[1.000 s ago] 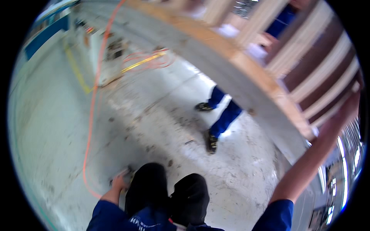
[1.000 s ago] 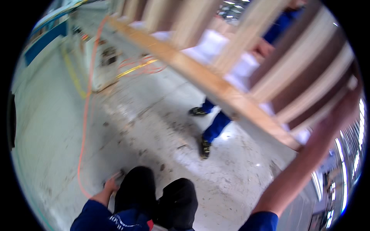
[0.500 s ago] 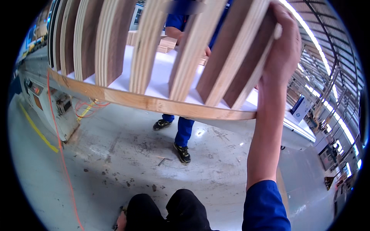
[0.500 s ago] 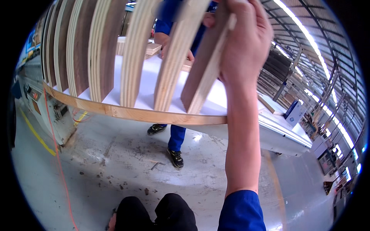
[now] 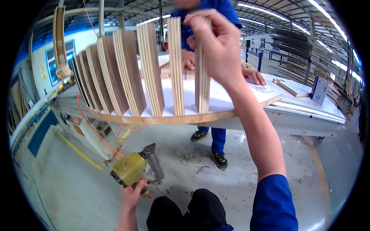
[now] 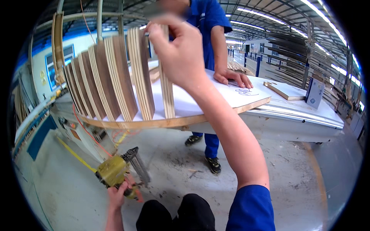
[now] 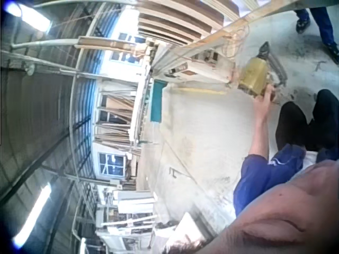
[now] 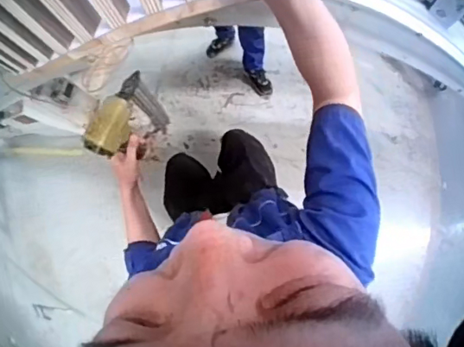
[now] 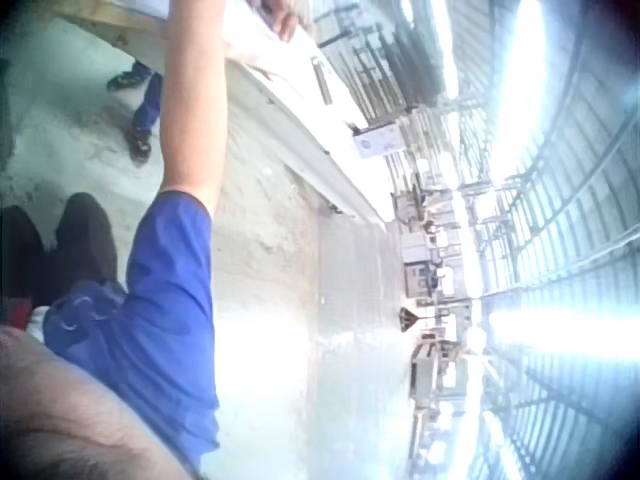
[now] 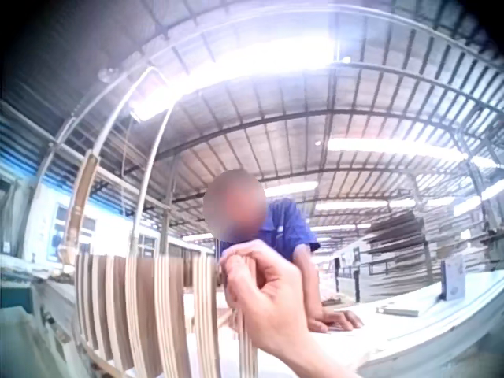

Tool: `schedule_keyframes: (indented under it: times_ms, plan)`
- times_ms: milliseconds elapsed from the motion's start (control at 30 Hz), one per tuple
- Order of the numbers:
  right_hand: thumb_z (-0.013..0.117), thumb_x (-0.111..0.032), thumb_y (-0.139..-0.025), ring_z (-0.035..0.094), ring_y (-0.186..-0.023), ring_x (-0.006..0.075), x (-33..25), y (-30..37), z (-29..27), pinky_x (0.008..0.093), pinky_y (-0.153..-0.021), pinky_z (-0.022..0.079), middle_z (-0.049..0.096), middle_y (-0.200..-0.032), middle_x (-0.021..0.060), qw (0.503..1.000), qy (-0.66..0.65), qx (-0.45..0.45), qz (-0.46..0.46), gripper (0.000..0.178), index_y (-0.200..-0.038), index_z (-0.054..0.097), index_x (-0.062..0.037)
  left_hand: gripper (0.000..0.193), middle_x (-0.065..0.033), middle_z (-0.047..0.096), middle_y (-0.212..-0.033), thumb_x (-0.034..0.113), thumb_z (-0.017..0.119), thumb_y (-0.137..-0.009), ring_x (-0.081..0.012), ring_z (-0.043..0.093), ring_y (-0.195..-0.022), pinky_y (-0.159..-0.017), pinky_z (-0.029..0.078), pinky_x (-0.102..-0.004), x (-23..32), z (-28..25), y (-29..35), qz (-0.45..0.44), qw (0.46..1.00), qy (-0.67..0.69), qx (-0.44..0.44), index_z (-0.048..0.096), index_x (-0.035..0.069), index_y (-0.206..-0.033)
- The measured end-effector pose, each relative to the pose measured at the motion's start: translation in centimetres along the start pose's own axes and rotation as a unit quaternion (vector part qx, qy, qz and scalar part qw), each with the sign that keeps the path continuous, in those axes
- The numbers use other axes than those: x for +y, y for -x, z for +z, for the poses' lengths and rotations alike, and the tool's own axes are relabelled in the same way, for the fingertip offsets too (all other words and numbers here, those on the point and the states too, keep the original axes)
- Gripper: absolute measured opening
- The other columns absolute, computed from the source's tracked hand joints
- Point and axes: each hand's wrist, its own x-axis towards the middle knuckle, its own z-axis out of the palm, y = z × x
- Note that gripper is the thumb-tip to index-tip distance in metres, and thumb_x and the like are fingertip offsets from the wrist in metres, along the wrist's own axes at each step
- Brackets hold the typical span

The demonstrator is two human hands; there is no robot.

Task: The person assembles a curved wooden structure by placing vertical slats into a base and securing them with a pneumatic nail gun. The person repeatedly positions slats and fastens them to the base, working alongside a coworker in a workshop.

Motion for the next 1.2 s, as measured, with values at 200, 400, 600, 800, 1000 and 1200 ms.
schedule_keyframes:
  times_ms: [200, 400, 600, 800, 1000, 1200]
  plan:
    - [0.064, -0.016, -0.089, 0.058, -0.07, 0.0097, 0.3, 0.2, 0.8, 0.0272, -0.066, 0.048, 0.066, -0.074, 0.0095, 0.998, -0.056, 0.009, 0.037, 0.02, -0.092, 0.069, 0.0024, 0.025, -0.0004, 0.046, -0.067, 0.018, 0.054, -0.099, -0.0151, 0.046, -0.057, -0.055, 0.042, -0.0313, 5.4, 6.8, 0.0, -0.049, 0.901, 0.419, -0.102, 0.054, 0.002, -0.119]
    - [0.064, -0.016, -0.09, 0.057, -0.069, 0.0098, 0.6, -0.3, 1.1, 0.0263, -0.066, 0.048, 0.067, -0.074, 0.0089, 0.999, -0.031, 0.013, -0.004, 0.02, -0.09, 0.069, 0.0031, 0.036, 0.0053, 0.04, -0.064, 0.035, 0.049, -0.104, -0.0084, 0.038, -0.053, -0.053, 0.037, -0.0278, 4.5, 13.4, -0.8, -0.123, 0.74, 0.634, -0.189, 0.053, 0.011, -0.131]
    - [0.06, -0.016, -0.098, 0.056, -0.064, 0.0031, 0.6, 0.1, 0.4, 0.0188, -0.056, 0.042, 0.062, -0.075, -0.0012, 1.0, 0.006, -0.014, -0.006, 0.016, -0.097, 0.068, -0.0018, 0.029, 0.0101, 0.04, -0.056, 0.039, 0.053, -0.103, -0.0021, 0.037, -0.043, -0.043, 0.035, -0.0188, 6.3, 18.2, -1.5, -0.216, 0.589, 0.763, -0.158, 0.064, 0.014, -0.111]
    - [0.059, -0.011, -0.1, 0.048, -0.058, 0.0021, -1.2, 3.6, 2.3, 0.0193, -0.053, 0.037, 0.053, -0.066, -0.0054, 0.987, -0.13, -0.032, 0.093, 0.013, -0.094, 0.065, -0.0021, 0.026, 0.0106, 0.04, -0.059, 0.036, 0.053, -0.103, -0.0002, 0.036, -0.046, -0.044, 0.034, -0.0165, 7.2, 20.0, -2.2, -0.221, 0.457, 0.841, -0.187, 0.061, 0.012, -0.11]
    - [0.061, -0.016, -0.093, 0.057, -0.064, 0.0083, 0.7, 0.3, 0.7, 0.0252, -0.061, 0.045, 0.064, -0.071, 0.0053, 0.998, -0.056, -0.026, 0.014, 0.018, -0.091, 0.068, 0.0009, 0.028, 0.0111, 0.043, -0.059, 0.039, 0.055, -0.102, 0.0006, 0.039, -0.047, -0.047, 0.034, -0.0164, 7.6, 21.3, -2.7, -0.215, 0.406, 0.857, -0.232, 0.062, 0.012, -0.108]
    - [0.061, -0.018, -0.091, 0.06, -0.07, 0.0101, 0.8, -0.4, 1.4, 0.0268, -0.069, 0.049, 0.069, -0.075, 0.0097, 0.999, -0.029, 0.009, 0.018, 0.022, -0.091, 0.069, 0.0033, 0.029, 0.0125, 0.041, -0.058, 0.042, 0.054, -0.102, 0.0, 0.039, -0.047, -0.053, 0.037, -0.0168, 7.1, 21.3, -2.7, -0.196, 0.391, 0.86, -0.261, 0.061, 0.015, -0.111]
